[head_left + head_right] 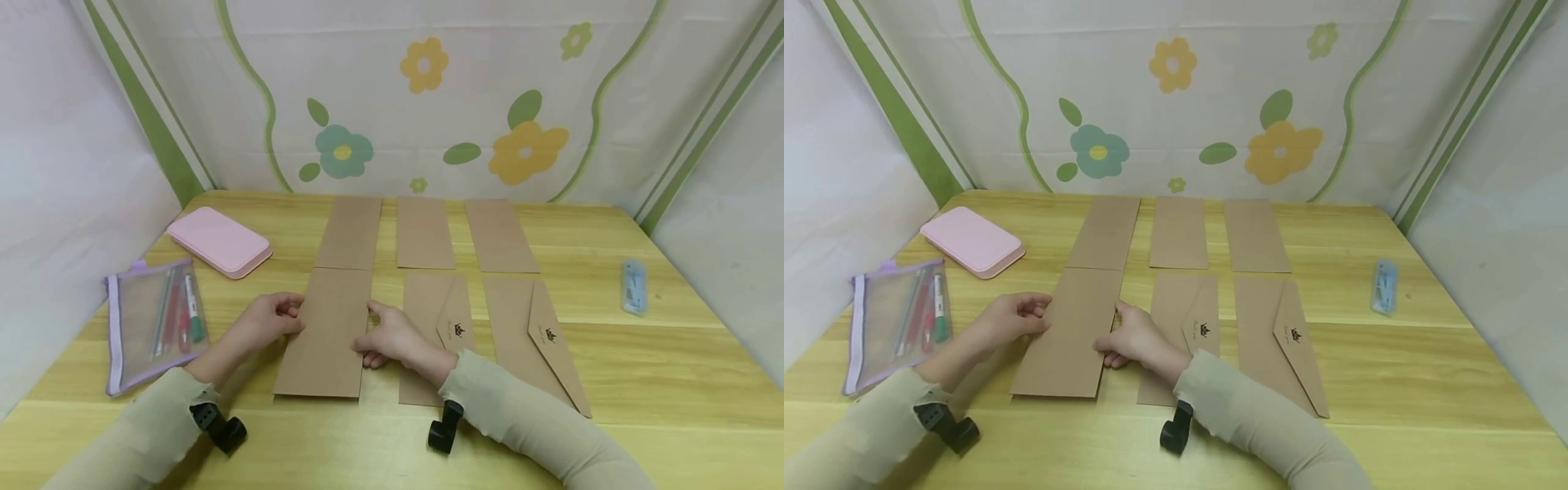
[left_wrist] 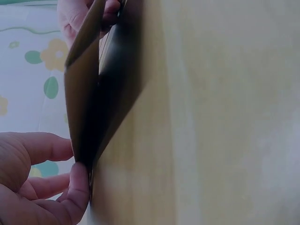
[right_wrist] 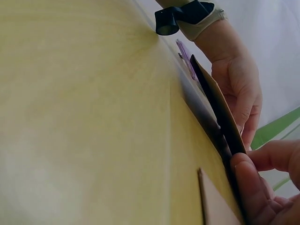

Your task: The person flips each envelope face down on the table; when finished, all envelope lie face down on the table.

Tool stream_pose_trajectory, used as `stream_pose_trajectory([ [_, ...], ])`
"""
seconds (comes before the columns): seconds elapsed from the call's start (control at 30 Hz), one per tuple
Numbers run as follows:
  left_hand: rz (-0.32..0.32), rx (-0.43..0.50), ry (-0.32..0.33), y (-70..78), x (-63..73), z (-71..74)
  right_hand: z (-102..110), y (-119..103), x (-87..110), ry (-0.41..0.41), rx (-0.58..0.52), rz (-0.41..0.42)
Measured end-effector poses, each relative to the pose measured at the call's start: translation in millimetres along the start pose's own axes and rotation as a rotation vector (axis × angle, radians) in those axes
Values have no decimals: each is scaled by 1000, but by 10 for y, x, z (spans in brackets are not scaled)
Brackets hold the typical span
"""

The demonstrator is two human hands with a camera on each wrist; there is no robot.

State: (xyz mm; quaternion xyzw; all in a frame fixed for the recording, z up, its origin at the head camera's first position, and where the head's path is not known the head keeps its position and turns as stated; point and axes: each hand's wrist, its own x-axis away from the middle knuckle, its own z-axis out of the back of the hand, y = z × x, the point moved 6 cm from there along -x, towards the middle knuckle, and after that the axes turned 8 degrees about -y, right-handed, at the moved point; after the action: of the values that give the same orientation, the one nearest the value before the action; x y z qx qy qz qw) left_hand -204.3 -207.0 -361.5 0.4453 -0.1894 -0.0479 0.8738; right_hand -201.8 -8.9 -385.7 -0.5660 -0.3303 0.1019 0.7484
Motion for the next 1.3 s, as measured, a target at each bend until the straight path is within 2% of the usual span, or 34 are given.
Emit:
stream_pose_trajectory([
  [0.37,-2,-70,6,39,15,-26,-17,-2,10,-16,33,-16],
  [0.53,6,-53,4,63,-18,-28,26,-5,37,-8,7,-6],
  [0.6,-7,-38,3,106,-33,-38,67,-13,55,-1,4,0],
  [0.7,-60,-27,6,213,-67,-81,153,-29,88,20,7,9],
  [0.83,-137,-7,-11,362,-126,-189,295,-37,145,58,17,1],
  [0.97,-189,61,-41,468,-206,-326,446,-40,226,88,5,4],
  [1.2,-202,203,-99,614,-316,-595,735,37,392,153,62,8],
  [1.3,-211,257,-145,704,-337,-721,847,89,475,174,82,20],
])
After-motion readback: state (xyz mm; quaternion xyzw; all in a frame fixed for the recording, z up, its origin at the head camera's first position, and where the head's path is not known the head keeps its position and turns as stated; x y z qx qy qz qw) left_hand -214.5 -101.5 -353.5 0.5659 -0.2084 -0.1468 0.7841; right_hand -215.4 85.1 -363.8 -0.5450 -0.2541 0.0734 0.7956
